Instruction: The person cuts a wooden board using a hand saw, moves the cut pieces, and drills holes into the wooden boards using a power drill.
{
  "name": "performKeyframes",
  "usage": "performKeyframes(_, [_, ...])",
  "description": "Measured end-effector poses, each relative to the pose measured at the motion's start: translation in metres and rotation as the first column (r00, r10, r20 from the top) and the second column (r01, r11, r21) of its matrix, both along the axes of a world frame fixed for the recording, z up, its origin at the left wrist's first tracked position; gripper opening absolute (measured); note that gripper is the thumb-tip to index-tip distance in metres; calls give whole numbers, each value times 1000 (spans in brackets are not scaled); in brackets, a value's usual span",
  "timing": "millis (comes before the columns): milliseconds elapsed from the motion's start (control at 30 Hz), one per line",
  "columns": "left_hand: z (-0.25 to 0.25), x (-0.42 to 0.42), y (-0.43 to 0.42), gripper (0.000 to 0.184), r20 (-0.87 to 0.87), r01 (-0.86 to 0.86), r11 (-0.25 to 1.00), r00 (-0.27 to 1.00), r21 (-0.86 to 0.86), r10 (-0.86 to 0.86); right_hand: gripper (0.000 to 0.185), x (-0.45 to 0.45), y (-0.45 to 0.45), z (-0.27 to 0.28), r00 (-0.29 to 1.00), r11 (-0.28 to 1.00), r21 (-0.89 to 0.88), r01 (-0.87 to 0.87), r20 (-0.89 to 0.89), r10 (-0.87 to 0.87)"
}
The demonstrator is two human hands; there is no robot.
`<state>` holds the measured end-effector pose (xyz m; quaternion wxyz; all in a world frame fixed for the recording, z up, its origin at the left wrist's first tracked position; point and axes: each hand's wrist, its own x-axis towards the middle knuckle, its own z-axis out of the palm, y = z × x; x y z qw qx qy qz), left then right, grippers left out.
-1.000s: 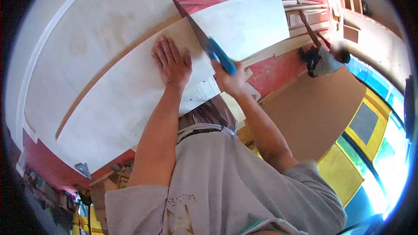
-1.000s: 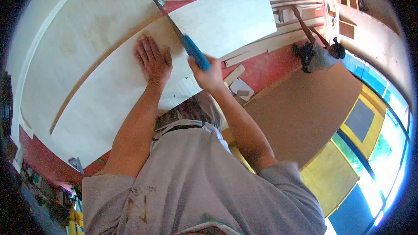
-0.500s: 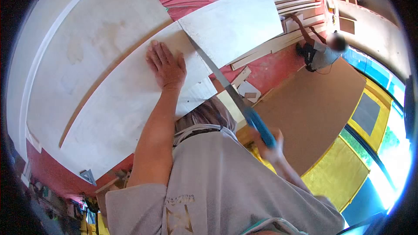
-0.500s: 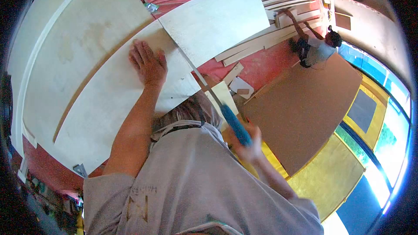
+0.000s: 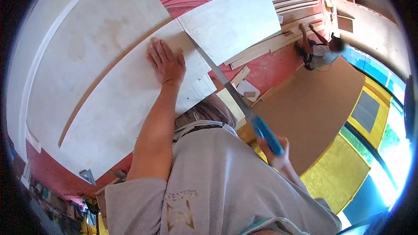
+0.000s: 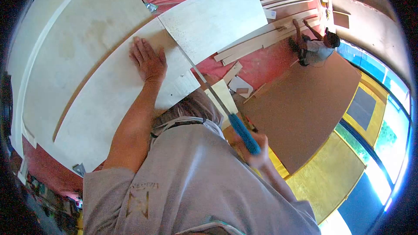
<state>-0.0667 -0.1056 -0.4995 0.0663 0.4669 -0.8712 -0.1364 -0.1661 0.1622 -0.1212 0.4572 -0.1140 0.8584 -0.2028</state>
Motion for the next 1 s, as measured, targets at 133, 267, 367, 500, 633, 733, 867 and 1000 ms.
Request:
performKeyframes(133, [6,0,-1,83,29,-15,1000,999,-24,16,16,-11,-3,-29,988,988,-56,-146,-63,142])
performKeyframes(267, [6,1,-2,83,12,-4,1000,1000,23,3,29,-34,-123,-251,998,966,-258,38,-44,-51])
performKeyframes(367, [12,3,-1,84,14,15,1000,1000,22,-15,36,-43,-188,-246,997,957,-289,-14,-72,-8])
performKeyframes(500, [8,3,0,84,39,-3,998,999,56,1,27,-23,-139,-127,995,995,14,95,21,-95])
performKeyframes(633, [3,0,-1,84,-4,-13,999,1000,34,13,15,-8,-10,-6,996,1000,6,30,82,-31])
performKeyframes(733, [7,2,0,84,8,-13,999,1000,39,13,13,-7,-11,13,998,995,99,13,65,-19])
performKeyframes(867, [5,0,-2,85,4,-26,999,1000,48,26,28,-27,-82,-158,995,997,-79,-18,-98,10])
performKeyframes(1000, [9,5,5,85,37,0,998,999,66,-2,33,-48,-191,-249,998,959,-284,-5,-69,-15])
